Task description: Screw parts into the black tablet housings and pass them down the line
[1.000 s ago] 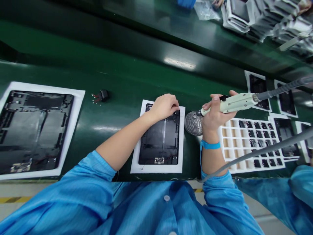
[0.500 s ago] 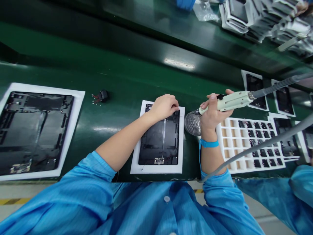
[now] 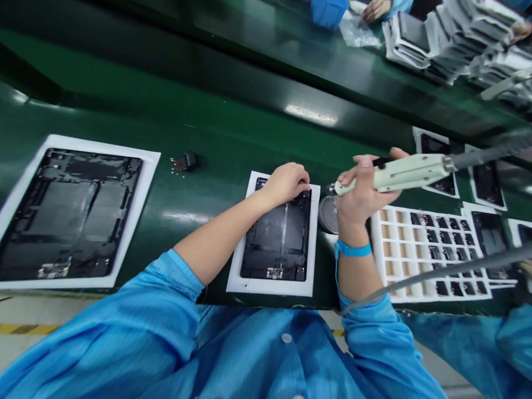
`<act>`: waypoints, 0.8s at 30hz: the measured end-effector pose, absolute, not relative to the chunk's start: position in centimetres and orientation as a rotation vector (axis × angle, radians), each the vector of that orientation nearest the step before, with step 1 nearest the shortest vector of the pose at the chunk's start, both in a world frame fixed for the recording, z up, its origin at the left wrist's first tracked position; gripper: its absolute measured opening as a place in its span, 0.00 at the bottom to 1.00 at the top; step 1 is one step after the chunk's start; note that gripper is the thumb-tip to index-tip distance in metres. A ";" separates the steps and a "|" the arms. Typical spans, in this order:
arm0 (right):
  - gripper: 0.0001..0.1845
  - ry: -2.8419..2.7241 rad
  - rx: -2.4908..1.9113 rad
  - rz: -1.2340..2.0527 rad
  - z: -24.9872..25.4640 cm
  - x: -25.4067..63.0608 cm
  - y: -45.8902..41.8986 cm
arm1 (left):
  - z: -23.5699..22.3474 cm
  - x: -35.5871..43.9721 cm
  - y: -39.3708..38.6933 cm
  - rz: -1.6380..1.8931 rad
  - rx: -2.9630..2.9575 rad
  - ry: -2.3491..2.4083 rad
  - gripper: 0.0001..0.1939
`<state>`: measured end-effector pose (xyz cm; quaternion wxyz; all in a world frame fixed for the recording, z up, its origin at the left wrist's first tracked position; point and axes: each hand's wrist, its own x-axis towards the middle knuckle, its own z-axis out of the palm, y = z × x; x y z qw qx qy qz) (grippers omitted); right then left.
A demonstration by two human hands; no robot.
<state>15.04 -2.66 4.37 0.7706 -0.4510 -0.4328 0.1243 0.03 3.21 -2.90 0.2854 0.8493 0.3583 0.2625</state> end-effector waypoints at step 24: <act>0.29 -1.073 -1.041 0.430 0.5 11.9 -1.4 | -2.1 0.0 3.0 0.664 2.309 0.975 0.09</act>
